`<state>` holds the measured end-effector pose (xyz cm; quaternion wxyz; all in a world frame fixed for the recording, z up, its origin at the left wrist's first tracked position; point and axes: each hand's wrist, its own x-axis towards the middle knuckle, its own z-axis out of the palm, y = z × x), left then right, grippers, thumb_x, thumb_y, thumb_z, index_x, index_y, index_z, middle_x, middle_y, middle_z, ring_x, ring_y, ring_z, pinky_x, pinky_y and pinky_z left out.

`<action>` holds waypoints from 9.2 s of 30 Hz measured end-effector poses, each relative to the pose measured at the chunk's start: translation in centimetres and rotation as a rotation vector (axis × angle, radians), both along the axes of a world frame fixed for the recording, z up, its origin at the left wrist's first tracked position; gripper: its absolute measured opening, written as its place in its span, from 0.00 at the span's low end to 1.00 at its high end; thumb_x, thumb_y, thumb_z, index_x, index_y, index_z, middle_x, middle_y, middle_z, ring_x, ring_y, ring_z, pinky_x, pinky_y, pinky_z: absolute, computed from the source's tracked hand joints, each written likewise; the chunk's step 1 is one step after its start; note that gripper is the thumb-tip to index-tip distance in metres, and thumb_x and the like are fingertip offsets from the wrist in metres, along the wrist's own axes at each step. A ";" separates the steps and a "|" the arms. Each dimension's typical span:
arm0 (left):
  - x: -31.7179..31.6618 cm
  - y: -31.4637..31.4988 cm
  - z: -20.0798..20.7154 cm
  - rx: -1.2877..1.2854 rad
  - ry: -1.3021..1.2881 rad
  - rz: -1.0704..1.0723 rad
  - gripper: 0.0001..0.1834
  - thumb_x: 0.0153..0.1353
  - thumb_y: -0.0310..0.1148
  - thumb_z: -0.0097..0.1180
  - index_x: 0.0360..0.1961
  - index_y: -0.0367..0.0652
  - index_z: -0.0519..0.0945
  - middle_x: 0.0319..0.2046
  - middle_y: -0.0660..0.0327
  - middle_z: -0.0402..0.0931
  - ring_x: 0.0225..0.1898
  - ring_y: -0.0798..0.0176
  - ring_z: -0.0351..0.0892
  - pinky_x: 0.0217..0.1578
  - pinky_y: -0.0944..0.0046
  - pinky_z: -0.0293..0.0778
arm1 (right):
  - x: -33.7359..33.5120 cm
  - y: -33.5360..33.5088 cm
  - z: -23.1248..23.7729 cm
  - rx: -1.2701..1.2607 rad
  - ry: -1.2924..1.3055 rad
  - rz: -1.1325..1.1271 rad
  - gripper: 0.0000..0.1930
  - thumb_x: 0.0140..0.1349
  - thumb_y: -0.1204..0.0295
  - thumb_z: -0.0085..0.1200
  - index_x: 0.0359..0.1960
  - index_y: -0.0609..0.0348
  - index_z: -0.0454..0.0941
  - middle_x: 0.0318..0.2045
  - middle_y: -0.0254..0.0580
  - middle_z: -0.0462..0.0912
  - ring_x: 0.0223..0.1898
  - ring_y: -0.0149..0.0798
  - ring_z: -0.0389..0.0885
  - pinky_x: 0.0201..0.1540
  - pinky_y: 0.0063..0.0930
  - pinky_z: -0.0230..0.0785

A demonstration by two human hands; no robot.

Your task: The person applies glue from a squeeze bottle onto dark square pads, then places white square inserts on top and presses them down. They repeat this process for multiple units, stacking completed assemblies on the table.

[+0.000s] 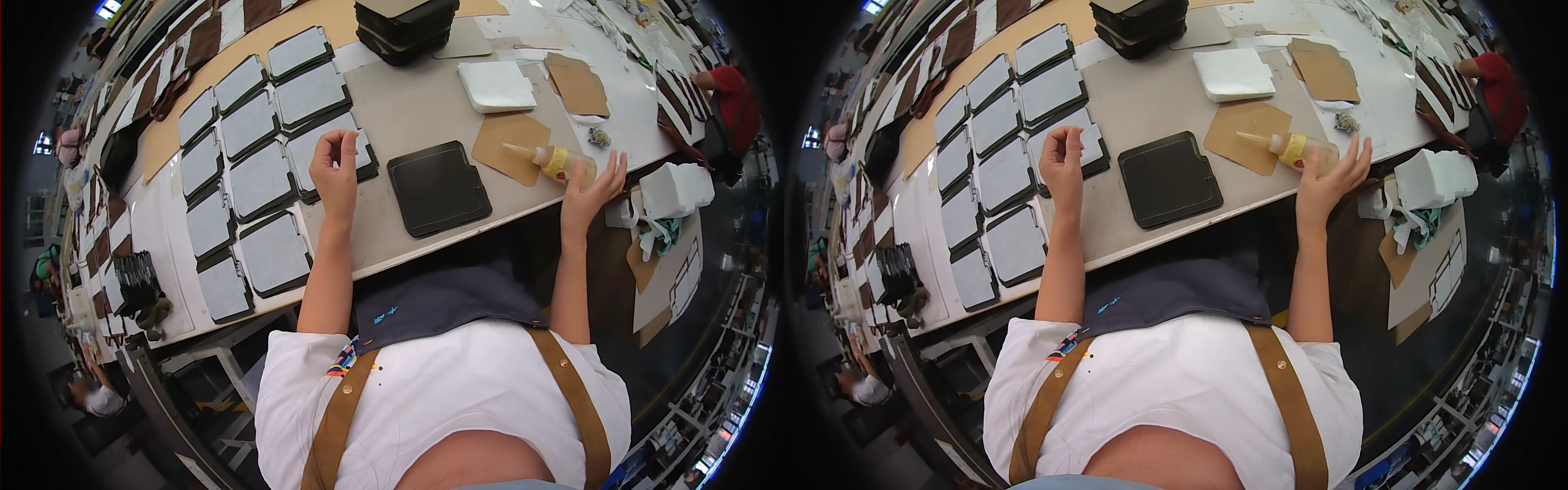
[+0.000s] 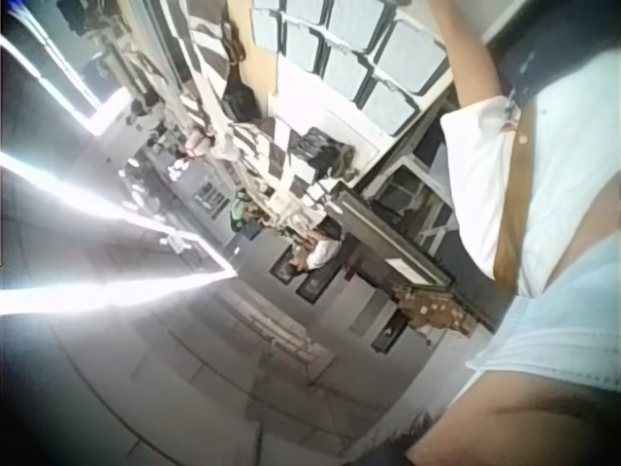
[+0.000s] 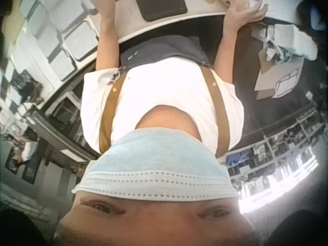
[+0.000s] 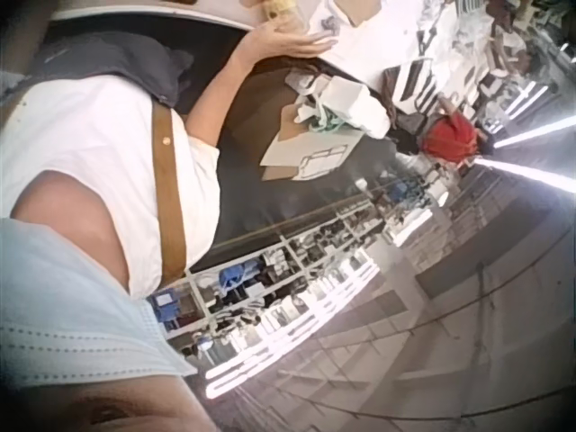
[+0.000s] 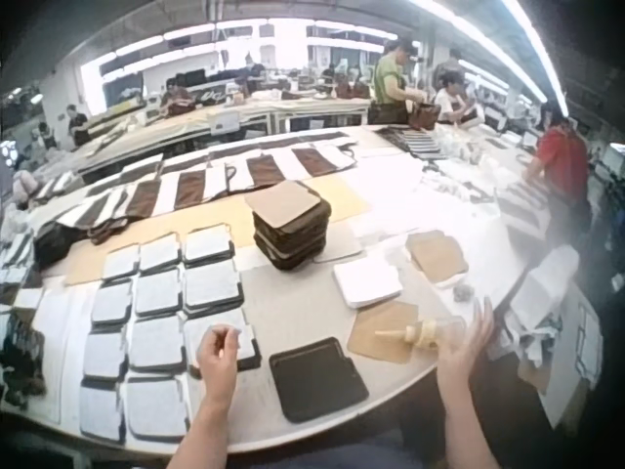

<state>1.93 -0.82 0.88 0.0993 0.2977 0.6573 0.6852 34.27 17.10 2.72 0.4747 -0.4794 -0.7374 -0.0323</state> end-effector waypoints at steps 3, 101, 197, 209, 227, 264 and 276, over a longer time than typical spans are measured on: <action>0.1 0.0 0.3 0.001 0.024 0.010 0.09 0.69 0.34 0.59 0.36 0.39 0.81 0.29 0.70 0.75 0.29 0.78 0.68 0.31 0.76 0.63 | -4.8 1.6 2.4 -0.120 -0.090 0.379 0.21 0.65 0.71 0.58 0.59 0.64 0.74 0.64 0.51 0.68 0.66 0.53 0.64 0.68 0.44 0.57; 8.2 -4.0 0.1 -0.557 0.202 -0.205 0.23 0.61 0.37 0.66 0.56 0.43 0.82 0.17 0.59 0.71 0.18 0.65 0.67 0.24 0.64 0.67 | -9.9 -5.4 -0.4 -0.595 -0.139 0.602 0.10 0.59 0.69 0.66 0.40 0.58 0.82 0.23 0.35 0.78 0.27 0.35 0.68 0.42 0.32 0.58; 6.3 -8.6 0.1 -0.522 0.942 -0.520 0.24 0.53 0.44 0.67 0.53 0.55 0.82 0.62 0.59 0.68 0.67 0.50 0.60 0.68 0.43 0.55 | -2.2 -7.4 0.9 -0.272 -0.491 0.780 0.23 0.56 0.65 0.66 0.54 0.52 0.79 0.67 0.46 0.67 0.72 0.49 0.58 0.74 0.57 0.41; 6.3 -8.1 0.8 -0.475 0.850 -0.383 0.11 0.62 0.43 0.59 0.39 0.51 0.86 0.60 0.57 0.72 0.67 0.47 0.61 0.65 0.44 0.55 | -4.9 -7.9 0.7 -0.274 -0.448 0.960 0.13 0.52 0.70 0.68 0.38 0.52 0.79 0.61 0.42 0.72 0.70 0.48 0.61 0.74 0.58 0.41; 6.1 -8.3 0.5 -0.388 -0.246 -0.454 0.17 0.73 0.39 0.52 0.34 0.36 0.83 0.28 0.60 0.81 0.25 0.70 0.74 0.28 0.69 0.71 | -7.6 -6.6 2.4 -0.237 -0.460 1.113 0.10 0.49 0.75 0.68 0.28 0.51 0.78 0.50 0.35 0.77 0.63 0.46 0.69 0.74 0.59 0.40; -15.8 -14.2 -1.3 -0.607 0.151 0.492 0.15 0.68 0.30 0.54 0.54 0.40 0.77 0.41 0.59 0.82 0.39 0.64 0.80 0.42 0.67 0.73 | 6.0 3.5 0.1 -0.163 -0.382 0.063 0.18 0.67 0.62 0.57 0.54 0.57 0.77 0.57 0.42 0.75 0.60 0.47 0.70 0.68 0.47 0.52; -13.3 -13.5 1.2 -0.754 0.851 0.555 0.08 0.65 0.37 0.61 0.37 0.44 0.85 0.48 0.60 0.78 0.57 0.51 0.70 0.58 0.49 0.62 | 8.1 5.4 -1.4 -1.054 0.377 0.431 0.24 0.68 0.60 0.59 0.57 0.66 0.76 0.47 0.36 0.82 0.47 0.28 0.76 0.55 0.23 0.65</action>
